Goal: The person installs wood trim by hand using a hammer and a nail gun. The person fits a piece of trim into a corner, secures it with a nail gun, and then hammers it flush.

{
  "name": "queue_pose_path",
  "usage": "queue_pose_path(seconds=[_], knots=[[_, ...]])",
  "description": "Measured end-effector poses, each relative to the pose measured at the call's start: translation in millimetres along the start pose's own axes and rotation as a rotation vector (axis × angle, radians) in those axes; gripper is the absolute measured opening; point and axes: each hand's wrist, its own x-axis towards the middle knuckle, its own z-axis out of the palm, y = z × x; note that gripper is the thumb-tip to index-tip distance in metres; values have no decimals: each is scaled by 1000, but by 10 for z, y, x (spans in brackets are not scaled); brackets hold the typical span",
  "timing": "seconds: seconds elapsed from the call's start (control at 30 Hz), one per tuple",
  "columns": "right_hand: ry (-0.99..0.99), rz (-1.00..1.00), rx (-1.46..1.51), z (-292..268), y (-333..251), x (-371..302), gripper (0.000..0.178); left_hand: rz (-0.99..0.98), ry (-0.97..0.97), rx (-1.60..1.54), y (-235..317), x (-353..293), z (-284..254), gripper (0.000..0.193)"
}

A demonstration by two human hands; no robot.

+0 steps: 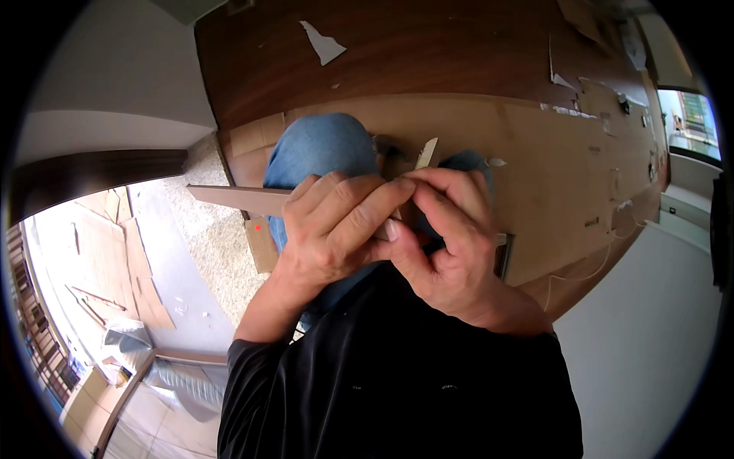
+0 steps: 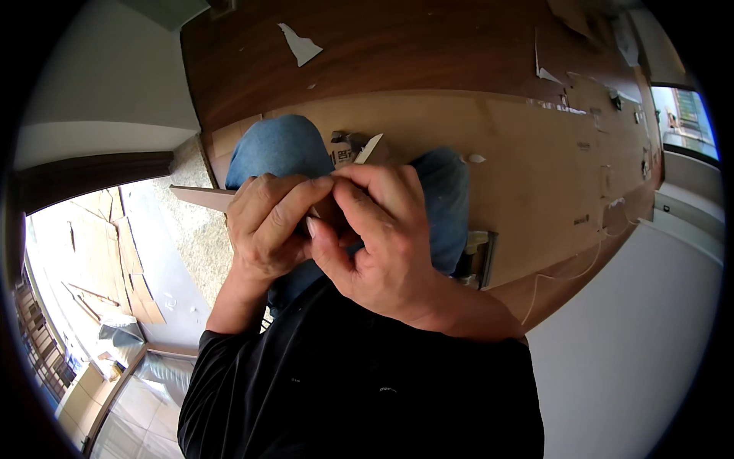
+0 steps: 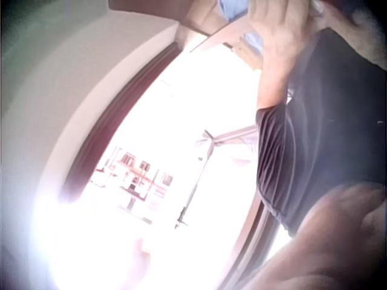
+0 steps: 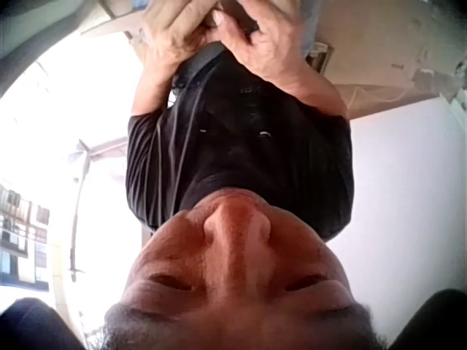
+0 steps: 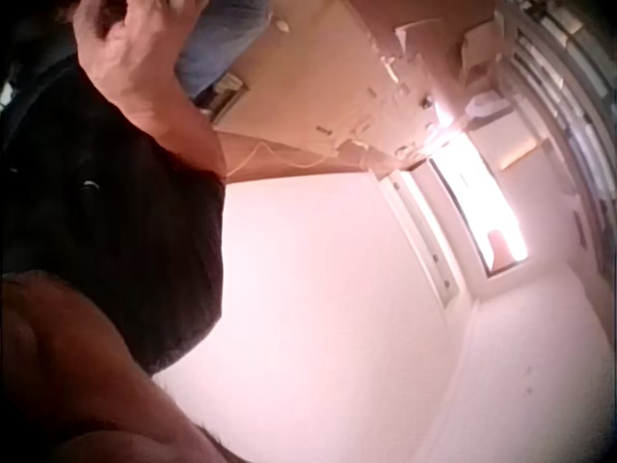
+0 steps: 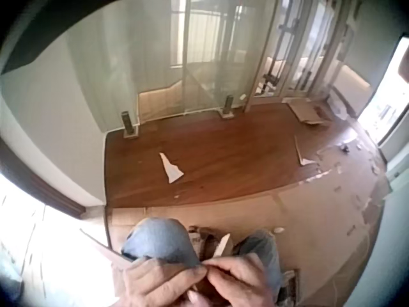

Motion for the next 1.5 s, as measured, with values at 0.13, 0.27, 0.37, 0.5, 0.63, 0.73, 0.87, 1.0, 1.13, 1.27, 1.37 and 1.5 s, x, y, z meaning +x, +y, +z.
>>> queue_pose_path(seconds=[0.13, 0.27, 0.37, 0.5, 0.63, 0.73, 0.87, 1.0, 1.13, 1.27, 1.37, 1.5], knots=[[27, -18, -25, 37, 23, 4, 38, 4, 5, 20, -20, 0, 40, 38], [47, -20, -69, 69, 1, 22, 38, -4, 14, 16, -50, 7, 53, 40], [66, -10, -80, 94, -7, 14, 38, 1, 29, 29, -72, -1, 63, 42], [55, 20, -52, 92, 35, -12, 40, 23, 14, 24, -88, -15, 62, 47], [-10, 53, 32, -3, 104, -23, 46, 2, -23, 2, -54, 45, 21, 51], [-158, 60, 161, -176, 178, 45, 43, -28, -30, -68, -40, 82, -10, 54], [-136, 71, 146, -297, 359, 83, 34, -70, -67, -78, 2, 111, -48, 62], [-250, 57, 252, -238, 475, 113, 33, -127, -71, -163, -9, 155, -105, 66], [-331, 40, 456, -156, 533, 186, 34, -157, -120, -202, -32, 175, -187, 67], [-445, 170, 646, -204, 489, 212, 30, -177, -159, -244, -5, 188, -238, 65], [-467, 181, 651, -208, 443, 258, 28, -188, -159, -259, -15, 164, -255, 63], [-438, 145, 652, -187, 448, 266, 26, -186, -147, -270, -12, 167, -250, 62]])
